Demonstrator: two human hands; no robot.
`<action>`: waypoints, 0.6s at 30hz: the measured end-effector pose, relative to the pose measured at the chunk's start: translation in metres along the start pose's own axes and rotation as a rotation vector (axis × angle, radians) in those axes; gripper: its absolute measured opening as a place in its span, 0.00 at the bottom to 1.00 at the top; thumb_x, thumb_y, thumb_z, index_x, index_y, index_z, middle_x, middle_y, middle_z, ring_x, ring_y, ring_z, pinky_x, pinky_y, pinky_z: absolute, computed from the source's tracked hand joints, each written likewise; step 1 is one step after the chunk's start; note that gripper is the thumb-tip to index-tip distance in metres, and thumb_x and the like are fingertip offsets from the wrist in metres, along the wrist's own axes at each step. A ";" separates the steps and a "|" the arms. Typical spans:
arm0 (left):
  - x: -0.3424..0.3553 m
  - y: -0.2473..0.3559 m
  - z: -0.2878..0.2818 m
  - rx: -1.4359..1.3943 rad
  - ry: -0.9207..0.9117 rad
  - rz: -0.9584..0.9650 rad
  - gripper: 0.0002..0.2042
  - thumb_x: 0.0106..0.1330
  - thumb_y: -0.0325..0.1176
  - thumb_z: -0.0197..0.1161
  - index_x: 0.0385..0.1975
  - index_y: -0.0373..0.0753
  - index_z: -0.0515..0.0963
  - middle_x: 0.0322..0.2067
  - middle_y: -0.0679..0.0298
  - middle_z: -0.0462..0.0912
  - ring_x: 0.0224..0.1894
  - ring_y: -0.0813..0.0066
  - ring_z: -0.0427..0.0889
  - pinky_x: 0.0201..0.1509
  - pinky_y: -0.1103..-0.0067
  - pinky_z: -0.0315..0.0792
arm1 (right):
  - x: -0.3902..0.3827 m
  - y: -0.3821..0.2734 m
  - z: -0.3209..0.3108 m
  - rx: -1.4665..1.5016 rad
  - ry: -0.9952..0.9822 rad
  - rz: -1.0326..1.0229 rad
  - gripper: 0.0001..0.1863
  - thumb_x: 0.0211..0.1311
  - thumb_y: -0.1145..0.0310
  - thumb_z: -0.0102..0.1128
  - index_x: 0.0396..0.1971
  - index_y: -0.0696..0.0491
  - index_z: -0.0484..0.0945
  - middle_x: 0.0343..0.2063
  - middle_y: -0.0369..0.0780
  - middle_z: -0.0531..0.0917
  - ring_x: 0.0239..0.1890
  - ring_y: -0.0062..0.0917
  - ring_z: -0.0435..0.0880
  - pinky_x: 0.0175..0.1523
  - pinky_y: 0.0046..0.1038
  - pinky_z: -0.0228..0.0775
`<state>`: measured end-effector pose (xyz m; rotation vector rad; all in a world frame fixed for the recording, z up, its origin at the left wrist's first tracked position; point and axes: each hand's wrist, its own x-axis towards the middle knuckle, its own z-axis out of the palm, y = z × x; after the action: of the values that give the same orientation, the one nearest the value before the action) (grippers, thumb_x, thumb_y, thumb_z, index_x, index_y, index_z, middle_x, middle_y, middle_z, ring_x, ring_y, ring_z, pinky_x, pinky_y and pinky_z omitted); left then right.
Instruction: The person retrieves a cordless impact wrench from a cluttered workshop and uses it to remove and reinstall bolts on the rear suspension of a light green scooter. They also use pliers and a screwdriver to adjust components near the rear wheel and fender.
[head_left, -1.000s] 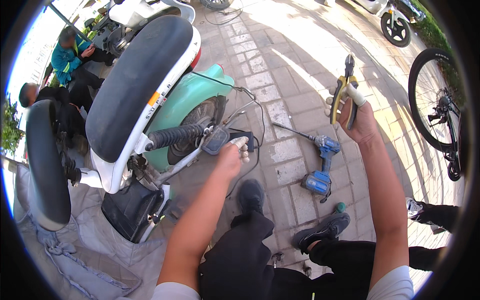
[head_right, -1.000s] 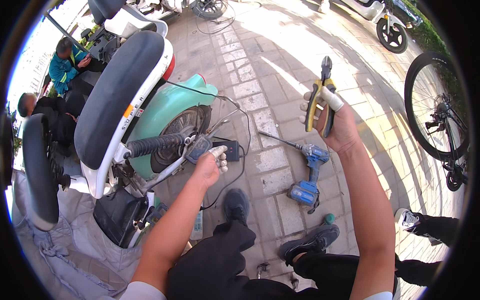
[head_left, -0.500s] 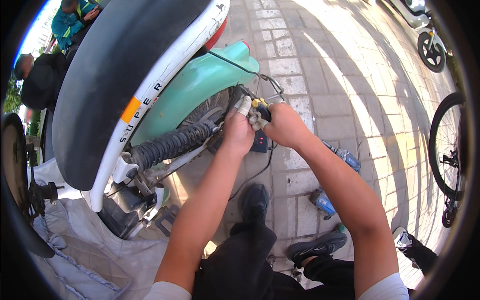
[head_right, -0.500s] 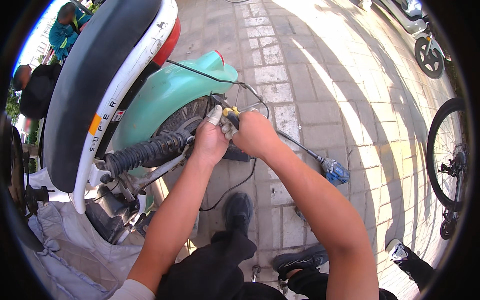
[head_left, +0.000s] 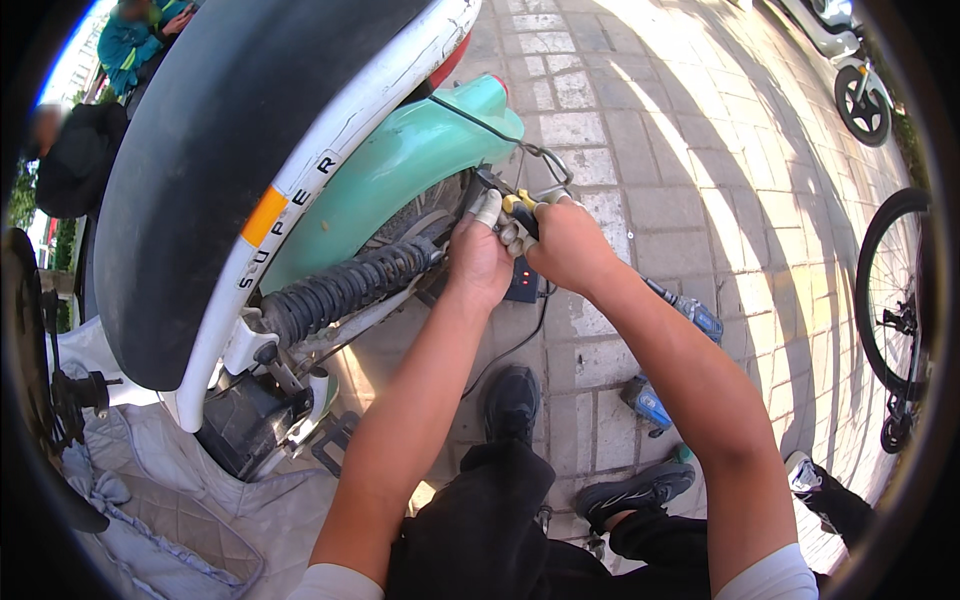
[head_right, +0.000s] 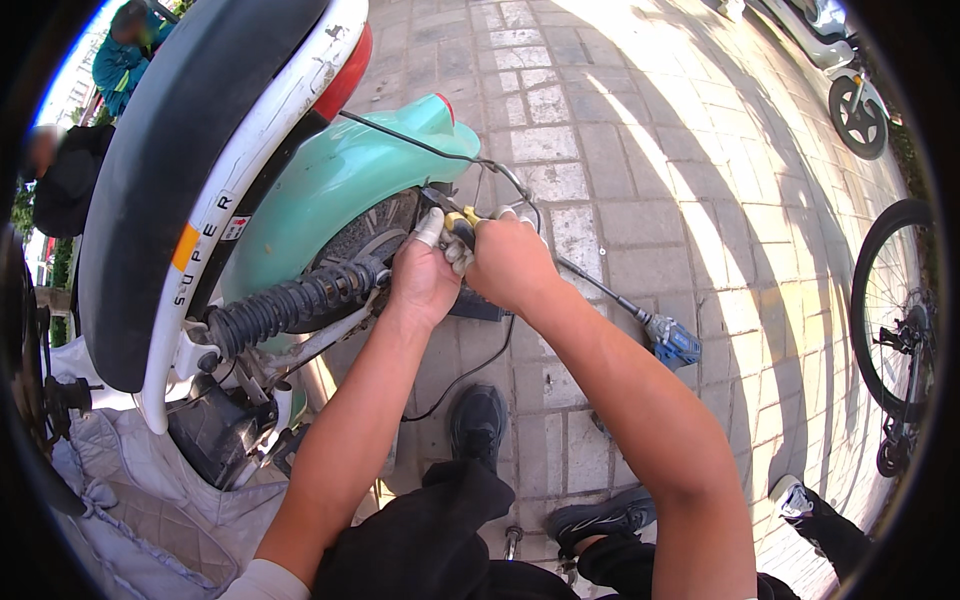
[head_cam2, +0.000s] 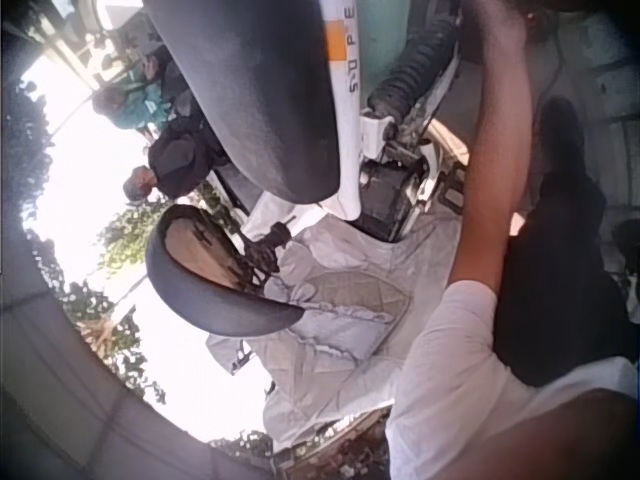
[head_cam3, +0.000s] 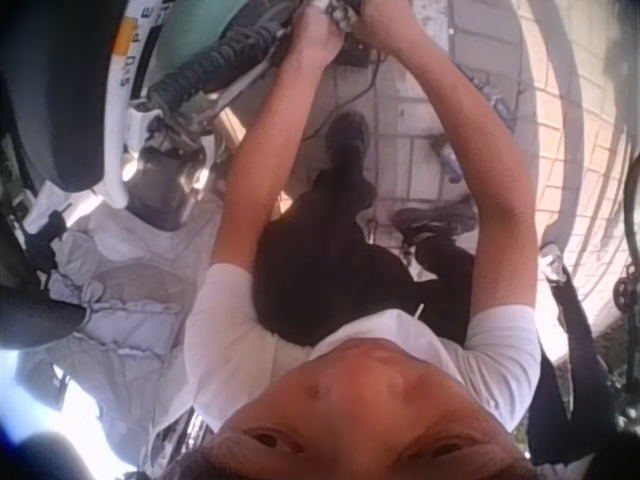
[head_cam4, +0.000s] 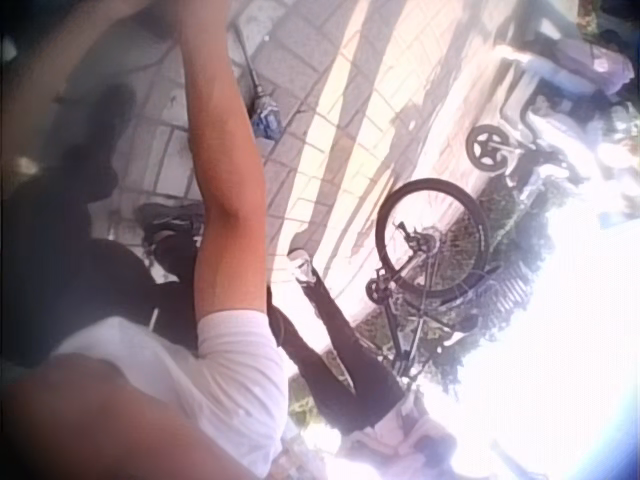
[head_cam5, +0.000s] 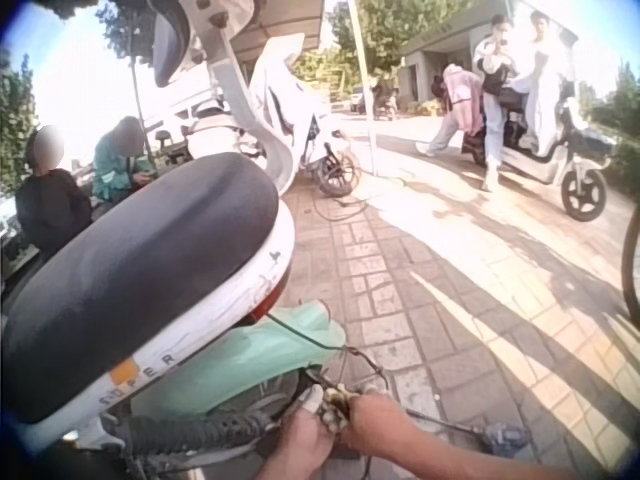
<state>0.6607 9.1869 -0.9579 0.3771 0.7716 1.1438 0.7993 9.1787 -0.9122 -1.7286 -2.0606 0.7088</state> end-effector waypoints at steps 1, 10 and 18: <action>0.002 0.001 -0.001 -0.043 -0.006 -0.025 0.15 0.75 0.47 0.50 0.30 0.45 0.71 0.25 0.73 0.71 0.24 0.80 0.67 0.29 0.81 0.64 | 0.001 0.003 0.003 -0.008 0.016 -0.028 0.16 0.50 0.66 0.61 0.31 0.65 0.82 0.34 0.59 0.80 0.37 0.52 0.82 0.45 0.44 0.76; 0.012 0.013 0.014 -0.263 0.182 -0.059 0.22 0.77 0.55 0.40 0.24 0.47 0.65 0.19 0.73 0.63 0.18 0.79 0.63 0.20 0.79 0.60 | 0.004 0.005 0.000 0.039 -0.038 0.019 0.14 0.49 0.66 0.63 0.30 0.63 0.80 0.33 0.58 0.79 0.38 0.53 0.79 0.47 0.45 0.73; 0.016 0.008 0.016 -0.303 0.235 -0.066 0.18 0.77 0.51 0.41 0.32 0.47 0.69 0.19 0.75 0.63 0.18 0.80 0.62 0.18 0.81 0.59 | 0.012 0.013 0.001 -0.013 -0.089 0.171 0.13 0.49 0.67 0.60 0.30 0.61 0.82 0.31 0.56 0.83 0.36 0.49 0.84 0.45 0.44 0.77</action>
<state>0.6697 9.2061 -0.9474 -0.0373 0.7934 1.2341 0.8065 9.1922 -0.9211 -1.9303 -1.9947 0.8391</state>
